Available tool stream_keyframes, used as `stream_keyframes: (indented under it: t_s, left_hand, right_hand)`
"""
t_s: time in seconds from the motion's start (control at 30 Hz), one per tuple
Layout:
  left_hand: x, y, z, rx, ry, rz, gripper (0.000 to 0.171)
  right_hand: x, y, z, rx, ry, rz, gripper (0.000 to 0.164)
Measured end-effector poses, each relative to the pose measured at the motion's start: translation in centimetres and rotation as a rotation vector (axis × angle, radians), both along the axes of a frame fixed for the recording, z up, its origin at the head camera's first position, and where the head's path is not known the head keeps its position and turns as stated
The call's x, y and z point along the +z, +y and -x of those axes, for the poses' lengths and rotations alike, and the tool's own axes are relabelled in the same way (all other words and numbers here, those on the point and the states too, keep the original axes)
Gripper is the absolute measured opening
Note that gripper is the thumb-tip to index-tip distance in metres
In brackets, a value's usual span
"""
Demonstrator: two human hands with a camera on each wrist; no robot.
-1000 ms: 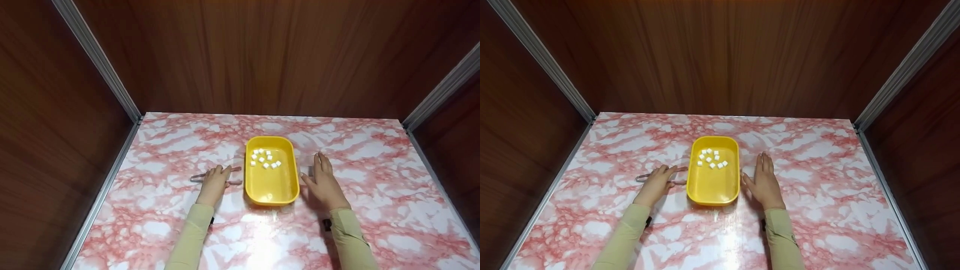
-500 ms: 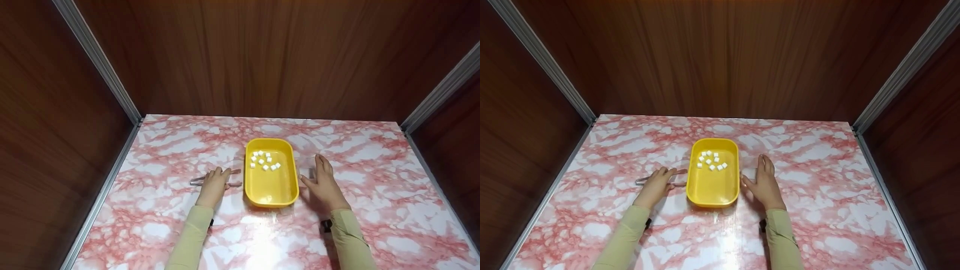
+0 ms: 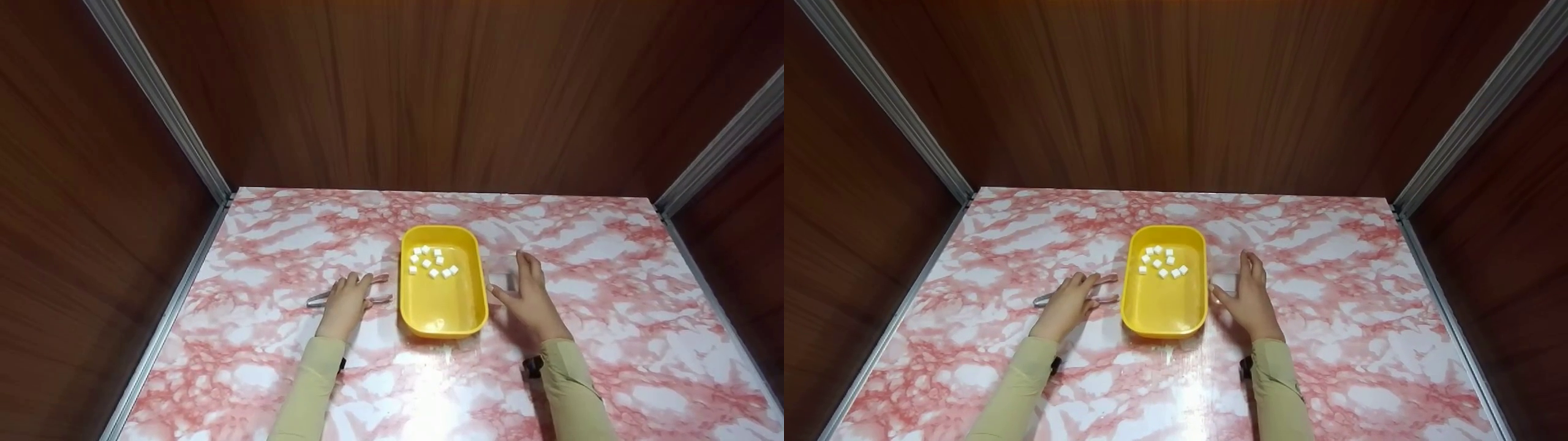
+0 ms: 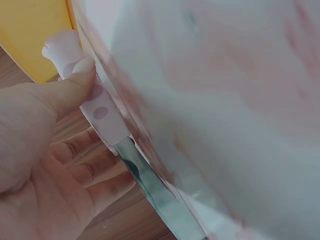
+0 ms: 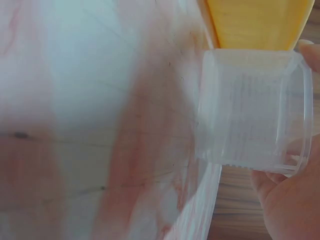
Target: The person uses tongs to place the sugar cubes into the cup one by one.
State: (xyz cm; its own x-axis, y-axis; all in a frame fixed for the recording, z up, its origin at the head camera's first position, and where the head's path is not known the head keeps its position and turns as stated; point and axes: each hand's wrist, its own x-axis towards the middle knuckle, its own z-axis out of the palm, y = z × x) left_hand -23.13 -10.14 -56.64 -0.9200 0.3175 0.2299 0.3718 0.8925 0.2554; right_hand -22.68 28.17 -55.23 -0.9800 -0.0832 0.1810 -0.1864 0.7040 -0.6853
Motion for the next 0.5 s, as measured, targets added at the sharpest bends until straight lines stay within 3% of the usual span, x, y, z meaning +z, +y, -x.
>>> stream_keyframes:
  t_s: [0.3,0.5]
  left_hand:
    - [0.8,-0.5,-0.3,0.009,0.015,0.008,0.054]
    - [1.8,-0.7,-0.7,-0.001,0.025,-0.010,0.052]
  right_hand:
    - [-0.1,-0.1,0.0,0.003,0.046,-0.044,0.077]
    - [-0.2,-0.1,0.1,-0.005,0.062,-0.031,0.077]
